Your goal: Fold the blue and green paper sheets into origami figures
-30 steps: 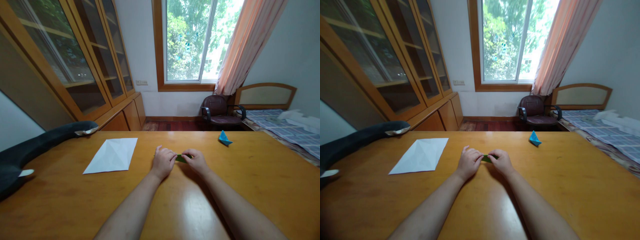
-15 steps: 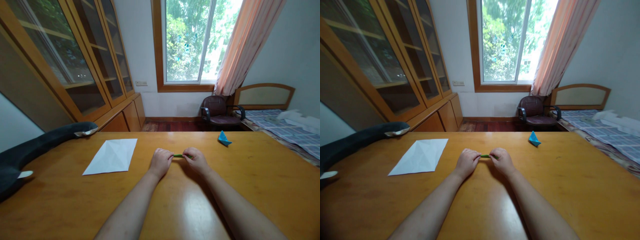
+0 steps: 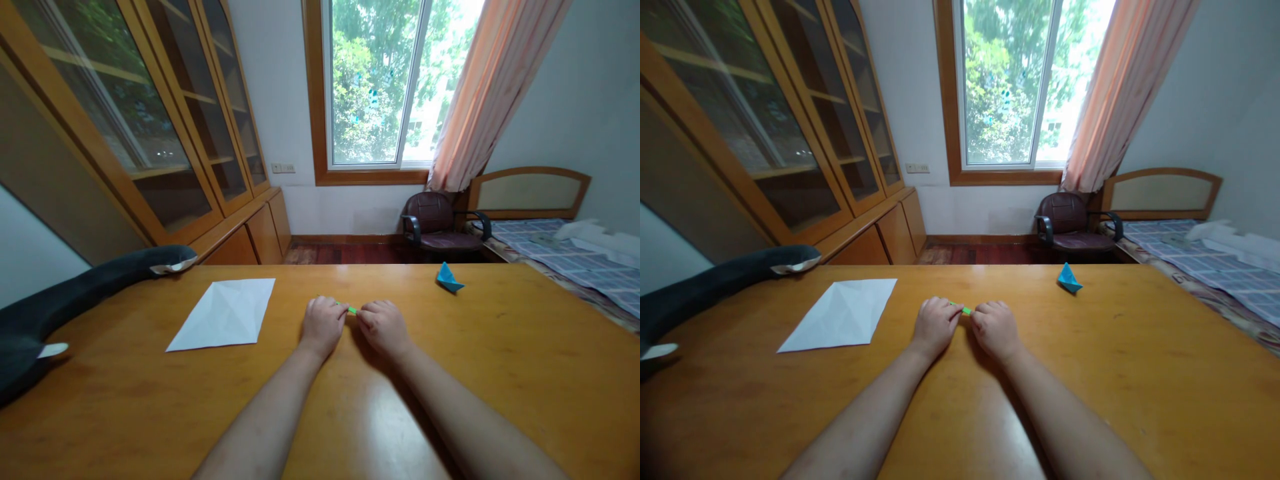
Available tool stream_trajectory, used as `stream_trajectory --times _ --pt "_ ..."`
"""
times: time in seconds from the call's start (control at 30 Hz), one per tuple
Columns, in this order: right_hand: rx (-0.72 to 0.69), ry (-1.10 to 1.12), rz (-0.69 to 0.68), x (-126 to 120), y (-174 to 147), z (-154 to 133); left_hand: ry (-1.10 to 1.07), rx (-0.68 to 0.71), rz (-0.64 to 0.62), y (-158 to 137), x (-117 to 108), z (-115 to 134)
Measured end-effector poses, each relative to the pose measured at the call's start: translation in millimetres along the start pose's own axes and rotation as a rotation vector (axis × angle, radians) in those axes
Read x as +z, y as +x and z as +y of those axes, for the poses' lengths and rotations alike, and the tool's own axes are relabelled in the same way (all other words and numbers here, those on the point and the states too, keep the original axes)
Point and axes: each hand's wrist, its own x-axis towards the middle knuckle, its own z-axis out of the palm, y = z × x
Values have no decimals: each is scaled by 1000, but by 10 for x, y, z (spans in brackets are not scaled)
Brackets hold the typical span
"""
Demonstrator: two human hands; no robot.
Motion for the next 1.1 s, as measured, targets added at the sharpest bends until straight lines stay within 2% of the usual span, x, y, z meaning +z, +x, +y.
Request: stream_trajectory --times 0.1,0.3,0.4,0.6,0.9,0.97,1.1 --pt "10 -12 35 13 -1 -42 -91 -51 -7 -5 79 -35" --pt "32 -17 61 16 4 -77 -379 -147 112 5 200 -30" --pt "45 1 20 18 10 -107 -487 -175 157 20 223 -20" --pt "62 136 -74 -14 27 -174 -720 -323 126 25 282 -82" --pt "318 491 -49 74 50 -35 -1191 -643 50 86 368 -200" --pt "432 624 -61 134 53 -6 -1253 -646 7 85 351 -191" --pt "613 1009 -110 246 61 8 -1251 -521 -98 71 295 -158"
